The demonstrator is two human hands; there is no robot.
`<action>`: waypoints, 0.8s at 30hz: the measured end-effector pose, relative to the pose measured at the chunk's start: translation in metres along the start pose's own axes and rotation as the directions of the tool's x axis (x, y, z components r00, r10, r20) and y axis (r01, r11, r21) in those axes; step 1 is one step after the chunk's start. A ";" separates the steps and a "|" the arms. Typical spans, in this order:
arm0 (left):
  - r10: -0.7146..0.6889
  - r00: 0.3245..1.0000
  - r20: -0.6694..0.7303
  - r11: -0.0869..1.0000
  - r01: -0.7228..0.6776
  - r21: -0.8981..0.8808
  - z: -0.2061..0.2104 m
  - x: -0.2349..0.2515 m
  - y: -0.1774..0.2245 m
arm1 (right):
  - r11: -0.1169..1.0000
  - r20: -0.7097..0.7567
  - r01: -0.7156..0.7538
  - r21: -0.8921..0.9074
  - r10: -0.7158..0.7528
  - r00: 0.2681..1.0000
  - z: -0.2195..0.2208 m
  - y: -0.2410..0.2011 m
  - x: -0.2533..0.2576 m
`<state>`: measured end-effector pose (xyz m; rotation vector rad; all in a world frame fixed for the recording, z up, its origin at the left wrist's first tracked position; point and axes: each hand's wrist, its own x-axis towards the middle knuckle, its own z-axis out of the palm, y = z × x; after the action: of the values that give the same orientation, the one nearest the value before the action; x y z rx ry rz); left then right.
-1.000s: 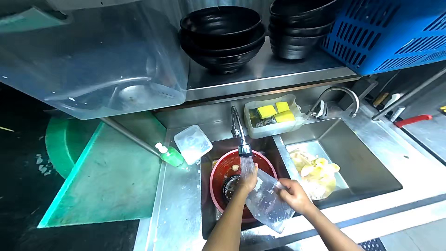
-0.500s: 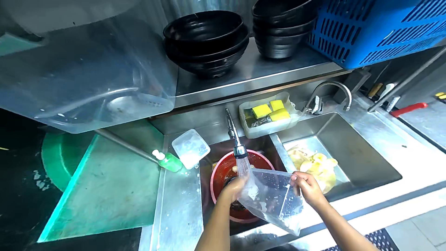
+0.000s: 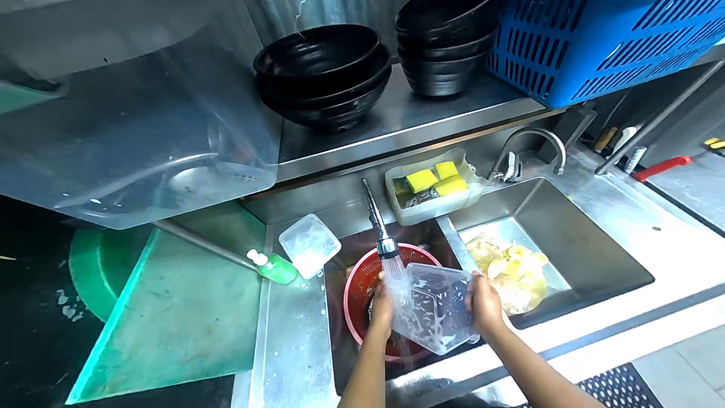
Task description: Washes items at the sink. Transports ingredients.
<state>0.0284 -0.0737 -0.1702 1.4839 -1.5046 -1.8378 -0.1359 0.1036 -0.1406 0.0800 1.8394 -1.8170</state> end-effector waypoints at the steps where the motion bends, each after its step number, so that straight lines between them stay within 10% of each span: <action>1: 0.042 0.998 -0.037 0.986 -0.035 0.164 0.001 0.002 0.000 | 0.997 -0.027 -0.073 0.011 0.074 0.997 0.004 0.008 -0.005; 5: 0.008 0.998 -0.055 0.738 0.032 0.674 -0.009 0.011 0.019 | 0.914 -0.043 -0.351 0.205 0.367 0.929 0.024 0.032 -0.027; 12: -0.110 0.994 0.027 0.519 0.034 0.854 -0.023 -0.002 0.047 | 0.837 0.030 -0.452 0.309 0.466 0.884 0.045 0.043 -0.038; 18: -0.176 0.958 0.225 0.824 0.018 0.566 -0.008 -0.024 0.062 | 0.829 0.062 -0.448 0.333 0.455 0.888 0.069 0.033 -0.046; 24: -0.002 0.998 -0.057 0.640 0.045 0.767 0.007 -0.032 0.044 | 0.847 0.094 -0.438 0.300 0.431 0.898 0.088 0.025 -0.029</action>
<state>0.0202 -0.0619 -0.1174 1.8594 -2.4310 -1.1451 -0.0718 0.0330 -0.1454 0.5490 1.3538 -1.7462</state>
